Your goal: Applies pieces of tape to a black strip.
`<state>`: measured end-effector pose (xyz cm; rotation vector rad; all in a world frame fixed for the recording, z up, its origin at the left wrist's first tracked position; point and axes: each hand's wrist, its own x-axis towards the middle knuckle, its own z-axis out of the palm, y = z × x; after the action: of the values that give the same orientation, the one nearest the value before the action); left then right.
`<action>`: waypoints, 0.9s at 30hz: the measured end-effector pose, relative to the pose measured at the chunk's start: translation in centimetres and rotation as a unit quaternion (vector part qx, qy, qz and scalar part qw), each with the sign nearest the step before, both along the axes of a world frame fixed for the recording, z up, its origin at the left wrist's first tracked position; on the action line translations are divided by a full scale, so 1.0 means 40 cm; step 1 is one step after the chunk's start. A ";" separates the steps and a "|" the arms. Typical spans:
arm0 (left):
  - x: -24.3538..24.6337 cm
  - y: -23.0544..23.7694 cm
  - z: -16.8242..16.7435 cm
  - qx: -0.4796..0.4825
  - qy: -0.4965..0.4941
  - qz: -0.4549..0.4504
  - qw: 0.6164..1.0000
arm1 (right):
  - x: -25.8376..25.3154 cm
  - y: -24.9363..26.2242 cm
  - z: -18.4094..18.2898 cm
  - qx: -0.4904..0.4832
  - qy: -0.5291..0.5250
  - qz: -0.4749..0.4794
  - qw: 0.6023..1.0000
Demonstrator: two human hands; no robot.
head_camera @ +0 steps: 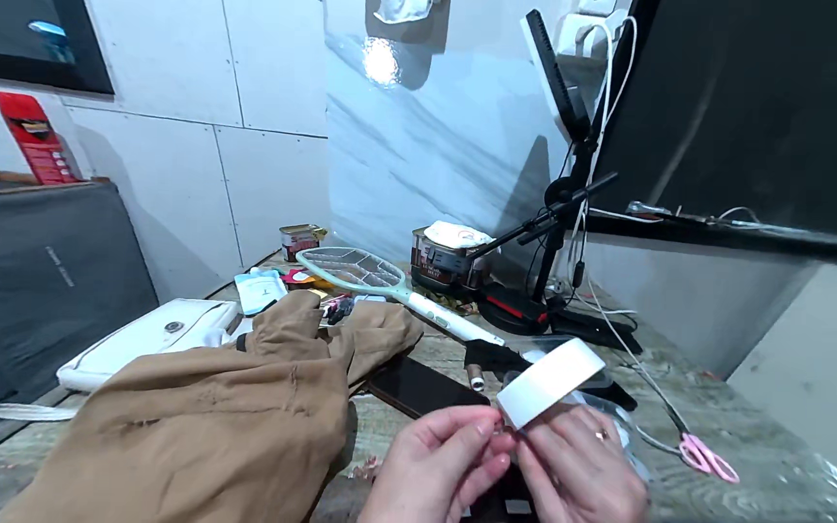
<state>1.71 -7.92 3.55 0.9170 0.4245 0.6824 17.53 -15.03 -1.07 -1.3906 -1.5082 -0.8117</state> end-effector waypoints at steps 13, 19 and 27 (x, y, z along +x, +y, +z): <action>0.012 0.021 -0.009 0.010 0.010 -0.036 0.999 | 0.012 -0.007 -0.011 0.019 -0.095 -0.091 0.991; 0.028 0.063 -0.017 0.100 -0.018 -0.114 0.988 | 0.035 0.002 -0.023 0.015 -0.064 -0.074 0.995; 0.038 0.077 0.014 0.201 0.060 -0.049 0.977 | 0.072 -0.032 -0.019 -0.051 -0.030 0.054 0.997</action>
<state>3.23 -4.83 4.10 1.3586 0.3496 0.6351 20.40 -16.32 -1.83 -1.3562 -1.6766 -0.7253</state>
